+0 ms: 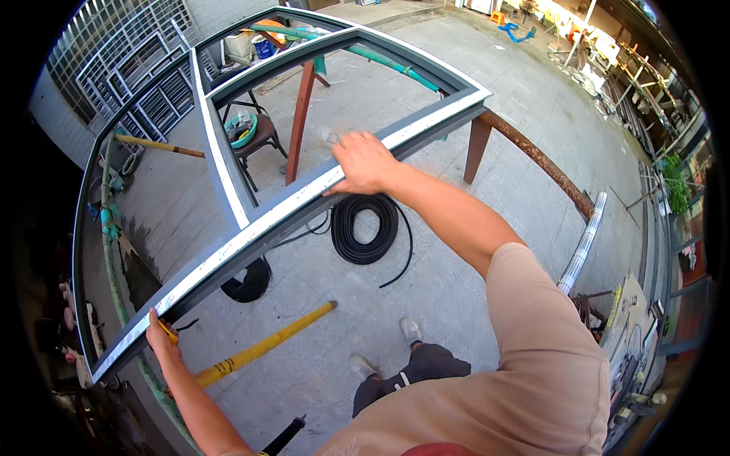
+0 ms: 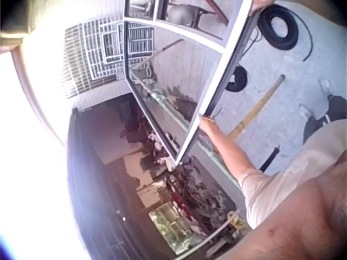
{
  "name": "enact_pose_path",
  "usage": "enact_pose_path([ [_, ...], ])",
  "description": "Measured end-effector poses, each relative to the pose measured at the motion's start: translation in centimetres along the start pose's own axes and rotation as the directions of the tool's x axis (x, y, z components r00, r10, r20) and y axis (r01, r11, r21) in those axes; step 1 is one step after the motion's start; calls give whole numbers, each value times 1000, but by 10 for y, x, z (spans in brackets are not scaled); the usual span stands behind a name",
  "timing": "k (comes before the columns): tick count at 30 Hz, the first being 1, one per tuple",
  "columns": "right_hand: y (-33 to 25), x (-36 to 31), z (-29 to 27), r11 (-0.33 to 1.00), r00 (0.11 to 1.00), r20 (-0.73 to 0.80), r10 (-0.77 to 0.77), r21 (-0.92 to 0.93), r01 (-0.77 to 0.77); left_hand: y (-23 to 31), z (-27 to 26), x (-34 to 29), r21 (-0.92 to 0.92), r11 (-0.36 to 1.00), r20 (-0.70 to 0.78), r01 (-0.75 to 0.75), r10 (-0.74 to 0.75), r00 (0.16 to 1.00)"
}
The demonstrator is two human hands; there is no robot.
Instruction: The person measures a metal strip against a window frame using a measuring tape, positions the strip, and then lifts and moves the large metal window frame.
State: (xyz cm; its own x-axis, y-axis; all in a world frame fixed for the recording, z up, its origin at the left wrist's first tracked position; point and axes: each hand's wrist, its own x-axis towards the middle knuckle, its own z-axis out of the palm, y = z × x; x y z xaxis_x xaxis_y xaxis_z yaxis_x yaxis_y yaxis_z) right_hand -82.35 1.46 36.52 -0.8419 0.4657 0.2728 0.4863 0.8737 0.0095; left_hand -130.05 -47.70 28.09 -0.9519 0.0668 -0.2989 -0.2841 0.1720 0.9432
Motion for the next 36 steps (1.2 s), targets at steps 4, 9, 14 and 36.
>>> enact_pose_path([
  [4, -37, -28, -10, 998, 1000, 5, -28, 56, 27, 1, -44, 2, 3, 1000, 37, -3, 3, 999],
  [9, -92, -79, -22, 994, 992, -104, -70, 80, 79, -7, -104, 2, 37, 999, 67, -6, 4, 998],
  [14, -154, -119, -50, 990, 996, -21, -82, 110, 84, -15, -160, 10, 10, 1000, 69, -6, 5, 998],
  [36, 44, -213, -116, 909, 897, 226, 379, 88, -406, -28, -52, -151, -105, 990, 50, -91, 96, 994],
])
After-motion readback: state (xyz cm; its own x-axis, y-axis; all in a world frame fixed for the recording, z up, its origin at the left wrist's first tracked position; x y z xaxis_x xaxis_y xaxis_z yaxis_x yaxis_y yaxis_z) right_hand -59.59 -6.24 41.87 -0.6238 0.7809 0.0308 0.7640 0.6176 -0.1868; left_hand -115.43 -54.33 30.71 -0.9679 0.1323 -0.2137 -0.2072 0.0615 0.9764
